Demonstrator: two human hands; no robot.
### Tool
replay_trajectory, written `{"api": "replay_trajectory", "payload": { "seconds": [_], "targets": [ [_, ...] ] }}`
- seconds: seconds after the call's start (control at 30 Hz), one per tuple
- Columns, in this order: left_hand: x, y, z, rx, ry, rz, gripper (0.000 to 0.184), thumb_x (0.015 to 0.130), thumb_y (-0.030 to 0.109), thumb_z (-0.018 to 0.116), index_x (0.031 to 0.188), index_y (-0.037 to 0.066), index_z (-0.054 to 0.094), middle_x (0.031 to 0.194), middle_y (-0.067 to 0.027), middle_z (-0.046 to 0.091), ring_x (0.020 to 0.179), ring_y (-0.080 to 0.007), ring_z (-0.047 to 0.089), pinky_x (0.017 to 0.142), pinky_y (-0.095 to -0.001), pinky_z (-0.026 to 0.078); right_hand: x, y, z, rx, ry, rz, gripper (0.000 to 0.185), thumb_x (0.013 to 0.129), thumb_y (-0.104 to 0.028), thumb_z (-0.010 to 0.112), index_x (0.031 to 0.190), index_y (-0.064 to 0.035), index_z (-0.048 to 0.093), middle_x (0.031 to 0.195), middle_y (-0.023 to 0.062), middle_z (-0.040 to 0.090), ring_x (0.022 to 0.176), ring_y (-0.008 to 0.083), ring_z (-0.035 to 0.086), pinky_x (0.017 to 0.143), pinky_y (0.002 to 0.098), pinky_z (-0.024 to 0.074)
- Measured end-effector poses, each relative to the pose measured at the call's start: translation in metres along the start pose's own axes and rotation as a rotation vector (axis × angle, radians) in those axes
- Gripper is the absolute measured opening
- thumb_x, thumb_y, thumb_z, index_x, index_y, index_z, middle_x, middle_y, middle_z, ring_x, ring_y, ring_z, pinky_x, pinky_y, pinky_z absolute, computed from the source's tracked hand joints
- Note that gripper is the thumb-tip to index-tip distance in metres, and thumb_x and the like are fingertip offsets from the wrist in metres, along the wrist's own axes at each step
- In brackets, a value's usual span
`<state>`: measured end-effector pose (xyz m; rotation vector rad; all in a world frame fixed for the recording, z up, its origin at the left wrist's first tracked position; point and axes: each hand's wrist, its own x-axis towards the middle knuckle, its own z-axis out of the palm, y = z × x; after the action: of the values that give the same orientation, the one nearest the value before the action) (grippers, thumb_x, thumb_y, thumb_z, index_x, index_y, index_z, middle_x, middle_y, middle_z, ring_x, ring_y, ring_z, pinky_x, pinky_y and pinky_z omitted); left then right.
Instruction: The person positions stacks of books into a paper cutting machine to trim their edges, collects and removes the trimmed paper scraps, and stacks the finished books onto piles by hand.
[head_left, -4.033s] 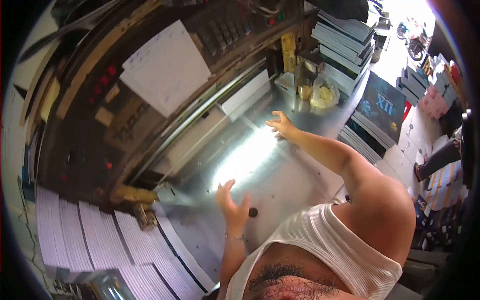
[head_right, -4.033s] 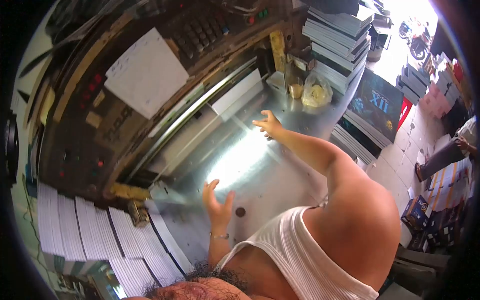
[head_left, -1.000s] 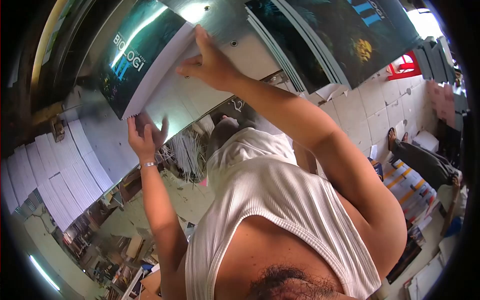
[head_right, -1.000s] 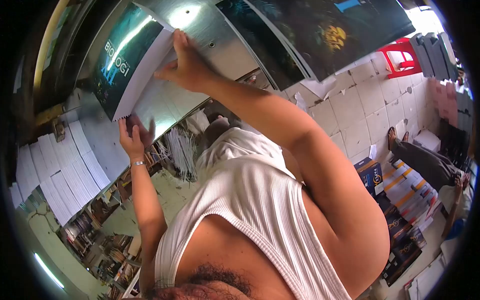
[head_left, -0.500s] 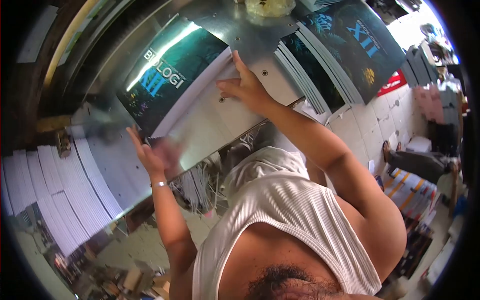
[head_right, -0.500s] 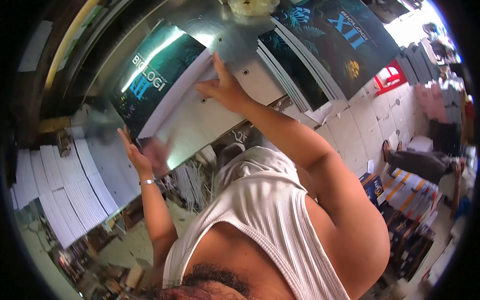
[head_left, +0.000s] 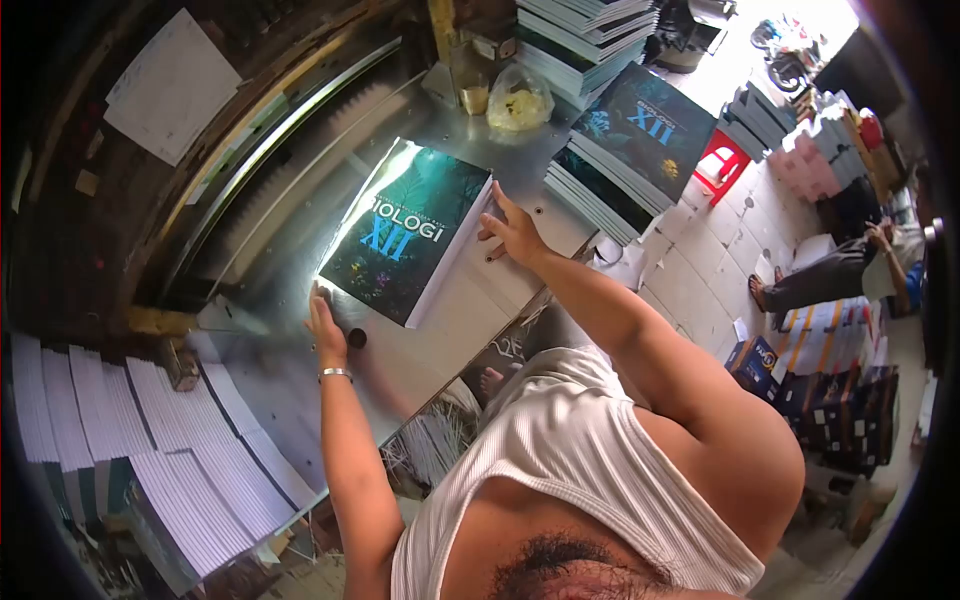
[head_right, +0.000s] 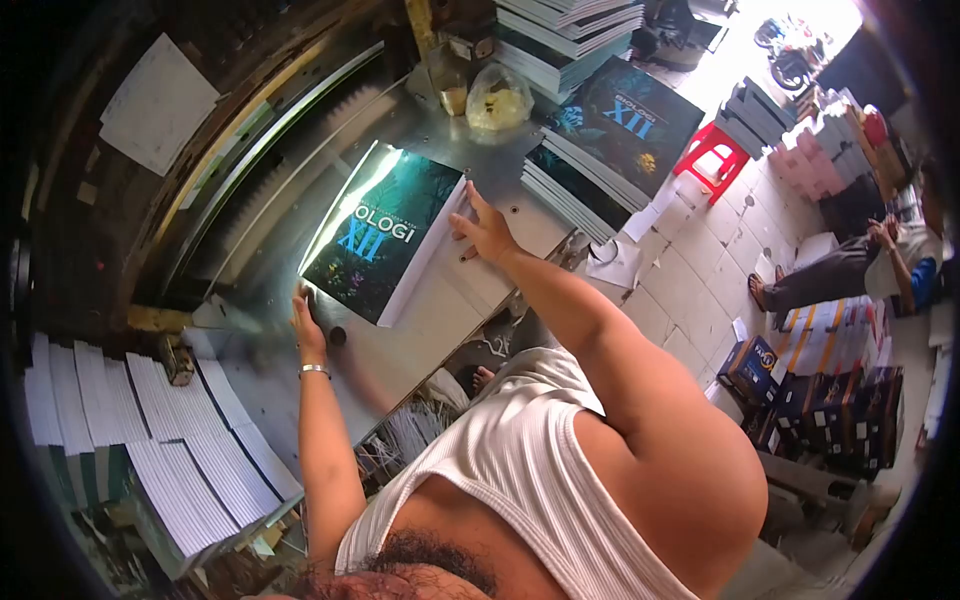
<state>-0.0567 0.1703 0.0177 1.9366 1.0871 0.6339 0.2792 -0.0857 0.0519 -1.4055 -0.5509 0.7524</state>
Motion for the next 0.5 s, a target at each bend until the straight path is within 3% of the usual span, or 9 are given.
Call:
{"api": "replay_trajectory", "payload": {
  "seconds": [0.1, 0.27, 0.37, 0.43, 0.47, 0.5],
  "targets": [
    [0.017, 0.003, 0.009, -0.387, 0.035, -0.086, 0.086, 0.103, 0.07, 0.013, 0.158, 0.008, 0.033, 0.161, -0.0126, 0.039, 0.153, -0.0262, 0.027, 0.118, -0.0505, -0.021, -0.009, 0.011, 0.007, 0.054, 0.028, 0.116, 0.093, 0.1, -0.039, 0.063, 0.163, -0.0124, 0.0, 0.134, 0.0126, 0.057, 0.1, 0.0201, 0.066, 0.071, 0.036, 0.0596],
    [0.029, 0.004, 0.006, -0.216, -0.124, -0.124, 0.086, 0.103, 0.069, 0.013, 0.154, 0.006, 0.04, 0.155, -0.0133, 0.047, 0.151, -0.0277, 0.03, 0.116, -0.0573, -0.022, -0.075, 0.025, 0.05, 0.354, -0.065, 0.282, 0.096, 0.101, -0.053, 0.054, 0.163, -0.0223, -0.012, 0.162, 0.0145, 0.031, 0.128, 0.0255, 0.053, 0.105, 0.0468, 0.0463],
    [0.006, -0.004, 0.004, -0.161, -0.163, -0.024, 0.08, 0.105, 0.066, 0.015, 0.147, 0.007, 0.049, 0.147, -0.013, 0.056, 0.146, -0.0303, 0.039, 0.117, -0.0606, -0.016, -0.07, 0.024, 0.063, 0.395, -0.074, 0.319, 0.092, 0.102, -0.054, 0.052, 0.163, -0.0264, -0.012, 0.162, 0.0153, 0.032, 0.145, 0.0302, 0.037, 0.115, 0.0479, 0.0354],
    [-0.025, 0.005, 0.005, -0.104, -0.191, 0.061, 0.077, 0.105, 0.064, 0.016, 0.14, 0.008, 0.055, 0.142, -0.0134, 0.06, 0.141, -0.0317, 0.045, 0.119, -0.0613, -0.01, -0.065, 0.011, 0.056, 0.378, -0.062, 0.331, 0.092, 0.102, -0.056, 0.051, 0.163, -0.0243, -0.01, 0.164, 0.0163, 0.029, 0.149, 0.0316, 0.031, 0.118, 0.0461, 0.0314],
    [-0.039, 0.007, 0.006, -0.096, -0.199, 0.085, 0.071, 0.107, 0.061, 0.02, 0.135, 0.008, 0.058, 0.134, -0.0137, 0.063, 0.135, -0.0329, 0.05, 0.12, -0.0613, 0.0, -0.059, 0.006, 0.047, 0.366, -0.061, 0.344, 0.092, 0.102, -0.057, 0.051, 0.164, -0.0232, -0.009, 0.165, 0.0168, 0.027, 0.151, 0.0323, 0.028, 0.12, 0.0452, 0.0294],
    [-0.053, 0.012, 0.008, -0.097, -0.237, 0.104, 0.067, 0.107, 0.059, 0.024, 0.135, 0.008, 0.057, 0.134, -0.0143, 0.063, 0.134, -0.0335, 0.051, 0.12, -0.0605, 0.002, -0.043, 0.018, 0.03, 0.293, -0.016, 0.248, 0.092, 0.1, -0.056, 0.055, 0.164, -0.0205, -0.002, 0.164, 0.017, 0.029, 0.149, 0.0326, 0.031, 0.119, 0.0446, 0.0313]
  ]
}}
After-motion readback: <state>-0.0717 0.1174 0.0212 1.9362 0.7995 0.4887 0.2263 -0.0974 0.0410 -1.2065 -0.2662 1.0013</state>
